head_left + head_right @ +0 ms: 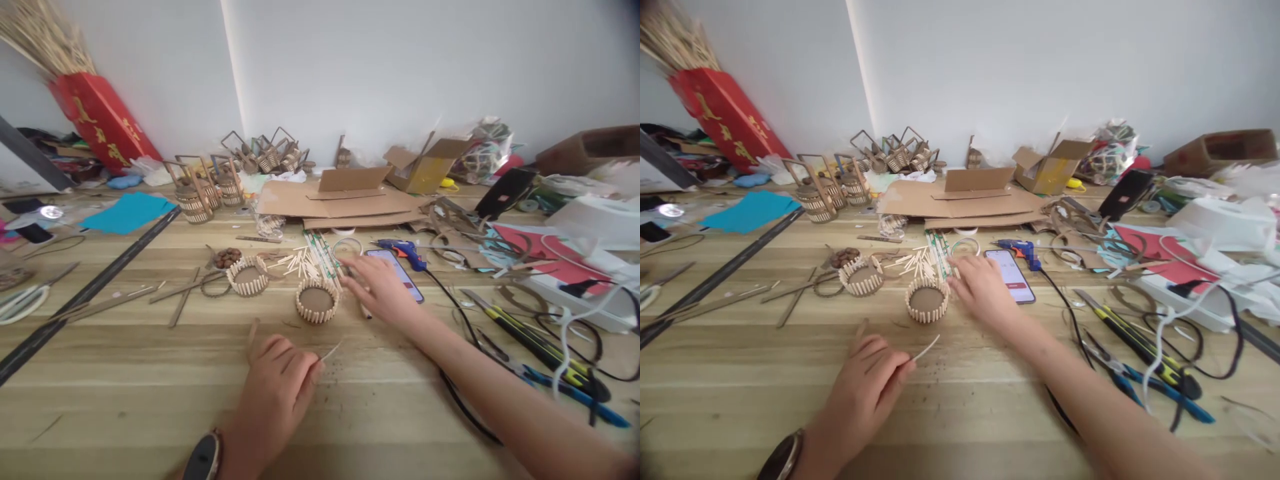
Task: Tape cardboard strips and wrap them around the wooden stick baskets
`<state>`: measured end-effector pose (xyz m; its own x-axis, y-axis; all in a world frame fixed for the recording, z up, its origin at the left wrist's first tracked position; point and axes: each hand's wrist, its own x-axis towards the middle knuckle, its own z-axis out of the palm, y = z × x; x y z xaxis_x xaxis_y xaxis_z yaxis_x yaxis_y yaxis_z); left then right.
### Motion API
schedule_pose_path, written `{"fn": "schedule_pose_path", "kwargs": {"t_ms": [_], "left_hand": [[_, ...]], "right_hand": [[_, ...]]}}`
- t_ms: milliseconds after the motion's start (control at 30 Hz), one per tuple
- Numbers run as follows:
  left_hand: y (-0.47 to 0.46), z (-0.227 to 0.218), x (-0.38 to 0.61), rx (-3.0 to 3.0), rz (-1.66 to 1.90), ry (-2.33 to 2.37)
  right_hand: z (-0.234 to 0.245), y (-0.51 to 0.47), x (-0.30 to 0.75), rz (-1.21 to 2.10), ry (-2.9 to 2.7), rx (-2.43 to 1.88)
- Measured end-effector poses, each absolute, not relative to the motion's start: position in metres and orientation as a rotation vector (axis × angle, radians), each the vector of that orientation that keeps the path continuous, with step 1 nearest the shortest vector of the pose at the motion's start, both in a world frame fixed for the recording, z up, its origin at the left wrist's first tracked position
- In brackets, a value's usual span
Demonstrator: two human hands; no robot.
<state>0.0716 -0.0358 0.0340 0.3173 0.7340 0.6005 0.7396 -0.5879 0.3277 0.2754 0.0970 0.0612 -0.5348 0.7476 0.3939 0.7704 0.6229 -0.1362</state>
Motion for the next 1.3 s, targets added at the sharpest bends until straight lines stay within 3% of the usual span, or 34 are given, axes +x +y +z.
{"fn": "schedule_pose_path", "kwargs": {"t_ms": [200,267,433,500,633,700,800,900,1133,1300], "left_hand": [[-0.036,0.041,0.072,-2.575,-1.13,-1.503],[-0.035,0.043,0.074,-2.595,-1.116,-1.488],[-0.038,0.05,0.076,-2.553,-1.079,-1.373],[-0.045,0.054,0.075,-2.373,-1.132,-1.366],[-0.058,0.063,0.075,-2.313,-1.416,-1.459],[-0.055,0.063,0.079,-2.511,-1.674,-1.799],[-0.044,0.058,0.087,-2.546,-2.115,-2.39],[-0.035,0.052,0.093,-2.407,-2.465,-2.511],[-0.036,0.049,0.097,-2.254,-2.627,-2.593],[-0.035,0.05,0.096,-2.282,-2.637,-2.679]], "right_hand": [[0.073,0.026,0.277,0.706,-2.327,-0.787],[0.074,0.019,0.279,0.718,-2.23,-0.799],[0.07,0.013,0.27,0.298,-2.425,-0.72],[0.067,0.011,0.265,0.27,-2.36,-0.819],[0.06,0.007,0.262,0.713,-1.949,-1.068],[0.057,0.005,0.26,0.911,-1.805,-1.046],[0.053,-0.001,0.256,1.036,-1.747,-1.003],[0.05,-0.007,0.251,1.092,-1.771,-1.018],[0.05,-0.012,0.249,1.071,-1.874,-1.059],[0.048,-0.01,0.251,1.232,-1.832,-1.055]]}}
